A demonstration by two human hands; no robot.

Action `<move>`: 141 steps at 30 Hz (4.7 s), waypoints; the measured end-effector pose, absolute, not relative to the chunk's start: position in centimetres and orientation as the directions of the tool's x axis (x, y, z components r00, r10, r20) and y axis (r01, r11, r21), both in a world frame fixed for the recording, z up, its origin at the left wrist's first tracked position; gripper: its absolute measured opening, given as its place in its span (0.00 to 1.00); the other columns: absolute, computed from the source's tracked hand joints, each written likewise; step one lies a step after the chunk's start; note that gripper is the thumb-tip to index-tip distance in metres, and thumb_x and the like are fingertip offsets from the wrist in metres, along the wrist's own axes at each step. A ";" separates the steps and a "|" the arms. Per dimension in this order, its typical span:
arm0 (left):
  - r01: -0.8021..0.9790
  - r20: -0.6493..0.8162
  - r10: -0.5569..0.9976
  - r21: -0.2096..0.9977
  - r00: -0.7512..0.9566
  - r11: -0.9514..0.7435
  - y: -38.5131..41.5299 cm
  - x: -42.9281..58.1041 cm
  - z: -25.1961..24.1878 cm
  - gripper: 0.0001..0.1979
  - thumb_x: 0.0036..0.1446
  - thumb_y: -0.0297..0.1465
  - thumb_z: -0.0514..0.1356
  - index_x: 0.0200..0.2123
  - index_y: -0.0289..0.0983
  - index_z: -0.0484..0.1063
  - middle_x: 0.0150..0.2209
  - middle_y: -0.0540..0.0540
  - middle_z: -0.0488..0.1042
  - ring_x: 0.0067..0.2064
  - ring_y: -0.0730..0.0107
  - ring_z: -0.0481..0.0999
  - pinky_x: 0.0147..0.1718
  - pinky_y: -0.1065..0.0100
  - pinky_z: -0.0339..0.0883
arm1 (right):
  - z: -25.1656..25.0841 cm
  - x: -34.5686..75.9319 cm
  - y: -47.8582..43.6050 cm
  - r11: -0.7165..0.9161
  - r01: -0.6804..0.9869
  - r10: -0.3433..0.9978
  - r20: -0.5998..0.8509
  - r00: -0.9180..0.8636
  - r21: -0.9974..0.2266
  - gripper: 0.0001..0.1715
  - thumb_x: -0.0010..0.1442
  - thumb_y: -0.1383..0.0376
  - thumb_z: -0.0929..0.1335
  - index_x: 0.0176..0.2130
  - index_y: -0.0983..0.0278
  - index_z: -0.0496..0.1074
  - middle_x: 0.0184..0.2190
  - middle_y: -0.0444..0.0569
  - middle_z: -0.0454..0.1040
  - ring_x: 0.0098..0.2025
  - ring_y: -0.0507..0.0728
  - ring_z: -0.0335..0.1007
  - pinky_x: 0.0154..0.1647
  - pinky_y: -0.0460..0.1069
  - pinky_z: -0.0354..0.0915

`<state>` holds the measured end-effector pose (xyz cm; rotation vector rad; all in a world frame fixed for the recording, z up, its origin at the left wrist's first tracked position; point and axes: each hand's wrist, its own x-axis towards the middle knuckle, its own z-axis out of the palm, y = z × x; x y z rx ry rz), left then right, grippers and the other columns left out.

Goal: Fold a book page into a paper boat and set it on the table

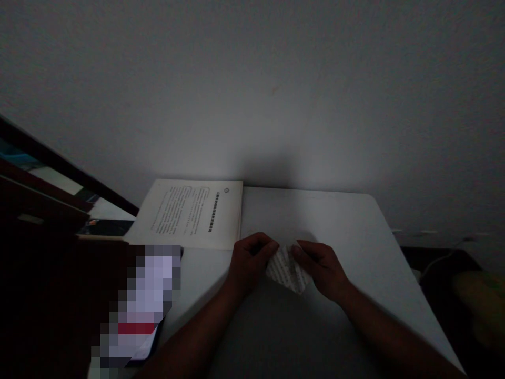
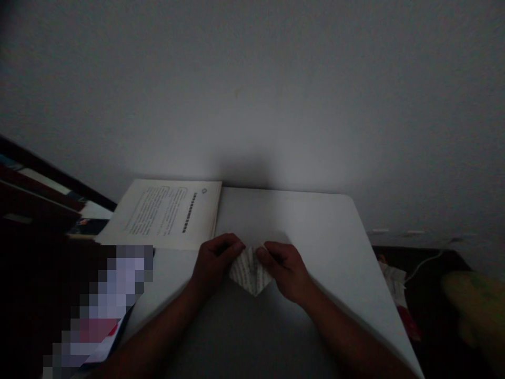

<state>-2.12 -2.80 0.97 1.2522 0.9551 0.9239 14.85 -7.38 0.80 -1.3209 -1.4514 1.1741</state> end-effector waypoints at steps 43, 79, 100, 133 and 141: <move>-0.065 0.305 0.744 0.941 0.594 -0.333 -3.6 -2.8 2.1 0.04 0.52 0.30 0.59 0.29 0.34 0.71 0.29 0.45 0.71 0.28 0.73 0.69 0.29 0.70 0.63 | 0.7 16.7 -5.9 0.031 0.293 0.735 0.221 0.641 -0.956 0.17 0.60 0.53 0.63 0.29 0.63 0.68 0.20 0.40 0.62 0.23 0.50 0.58 0.23 0.45 0.55; 0.115 -0.062 0.876 0.993 0.479 0.007 -3.3 -2.0 1.3 0.10 0.50 0.33 0.60 0.24 0.32 0.69 0.21 0.51 0.67 0.25 0.76 0.65 0.25 0.74 0.58 | 0.1 15.7 -7.2 -0.098 0.064 0.985 -0.106 -0.133 -0.993 0.11 0.54 0.60 0.70 0.28 0.67 0.72 0.18 0.43 0.68 0.20 0.49 0.62 0.20 0.44 0.59; 0.162 0.037 0.907 0.980 0.420 -0.115 -3.6 -2.4 1.2 0.18 0.55 0.37 0.57 0.18 0.34 0.60 0.18 0.55 0.54 0.22 0.79 0.54 0.21 0.75 0.48 | 1.3 15.4 -7.2 -0.049 0.201 0.966 -0.097 -0.238 -0.978 0.21 0.57 0.57 0.67 0.19 0.66 0.68 0.15 0.44 0.69 0.19 0.48 0.62 0.20 0.43 0.56; 0.004 -0.011 0.822 1.000 0.570 0.011 -3.7 -2.3 1.3 0.18 0.58 0.41 0.55 0.31 0.32 0.75 0.25 0.45 0.75 0.26 0.69 0.74 0.25 0.71 0.65 | 0.7 15.2 -7.5 0.011 0.149 0.967 -0.028 -0.252 -0.989 0.21 0.58 0.54 0.65 0.22 0.65 0.68 0.17 0.43 0.67 0.21 0.49 0.62 0.22 0.45 0.58; -0.112 0.022 0.766 0.992 0.643 0.066 -3.9 -2.1 1.9 0.18 0.59 0.39 0.54 0.34 0.31 0.77 0.27 0.43 0.76 0.28 0.68 0.75 0.28 0.71 0.66 | 0.8 15.1 -7.6 0.019 0.080 0.971 0.000 -0.240 -0.997 0.17 0.60 0.56 0.64 0.26 0.65 0.70 0.18 0.42 0.64 0.21 0.49 0.61 0.21 0.44 0.58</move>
